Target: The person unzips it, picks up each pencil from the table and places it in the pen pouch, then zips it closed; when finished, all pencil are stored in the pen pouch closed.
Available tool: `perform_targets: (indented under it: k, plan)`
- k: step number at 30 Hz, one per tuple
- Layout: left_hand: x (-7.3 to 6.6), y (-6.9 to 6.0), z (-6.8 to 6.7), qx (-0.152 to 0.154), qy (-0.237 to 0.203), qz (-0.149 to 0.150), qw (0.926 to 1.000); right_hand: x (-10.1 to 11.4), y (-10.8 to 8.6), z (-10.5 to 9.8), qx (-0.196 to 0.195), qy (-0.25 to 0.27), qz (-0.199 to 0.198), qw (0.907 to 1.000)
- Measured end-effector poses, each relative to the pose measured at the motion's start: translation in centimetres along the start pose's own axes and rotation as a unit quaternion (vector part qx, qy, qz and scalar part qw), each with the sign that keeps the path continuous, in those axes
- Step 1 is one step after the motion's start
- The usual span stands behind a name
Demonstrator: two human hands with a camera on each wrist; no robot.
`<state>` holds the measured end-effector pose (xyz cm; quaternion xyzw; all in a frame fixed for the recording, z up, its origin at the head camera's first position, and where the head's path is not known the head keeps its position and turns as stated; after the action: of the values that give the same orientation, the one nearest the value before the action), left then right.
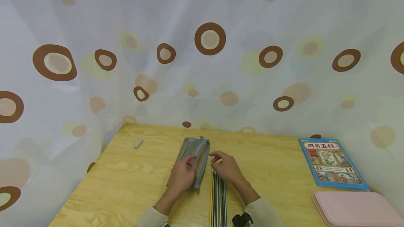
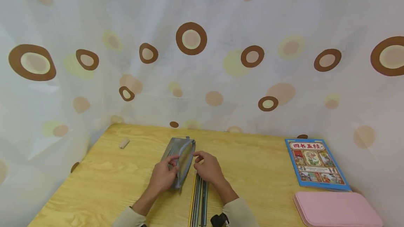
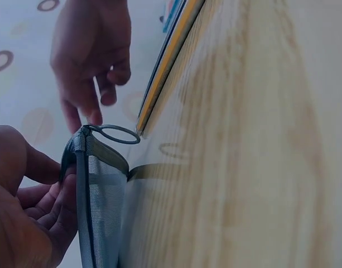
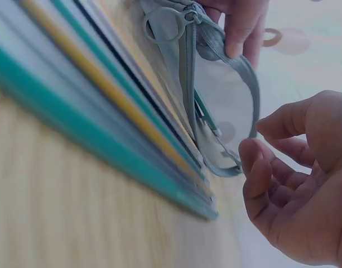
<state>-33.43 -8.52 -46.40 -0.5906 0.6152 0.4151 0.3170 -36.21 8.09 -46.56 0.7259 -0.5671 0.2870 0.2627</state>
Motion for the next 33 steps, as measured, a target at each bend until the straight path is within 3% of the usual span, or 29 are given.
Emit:
perform_targets:
  k: [10, 21, 33]
  plan:
    - [-0.1, -0.2, 0.2, -0.001, -0.007, 0.005, 1.0, -1.1, -4.2, -1.8, -0.038, -0.069, 0.004, 0.9969]
    - [-0.3, 0.0, 0.2, -0.001, -0.007, 0.004, 1.0, -3.2, -6.3, -1.2, 0.029, -0.11, 0.043, 0.9925]
    - [-0.2, -0.2, 0.0, -0.003, -0.004, 0.009, 0.9999, -3.1, -7.0, -0.3, 0.046, -0.131, 0.028, 0.9899]
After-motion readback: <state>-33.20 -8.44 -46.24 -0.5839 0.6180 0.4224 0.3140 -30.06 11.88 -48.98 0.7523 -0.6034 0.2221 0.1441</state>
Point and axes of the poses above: each hand's wrist, its own y-axis towards the middle knuckle, its own z-axis out of the palm, x = y × z, the point moved 10 cm from there along y, towards the middle knuckle, and after that the axes turned 10 degrees about -y, right-handed, at the moved point
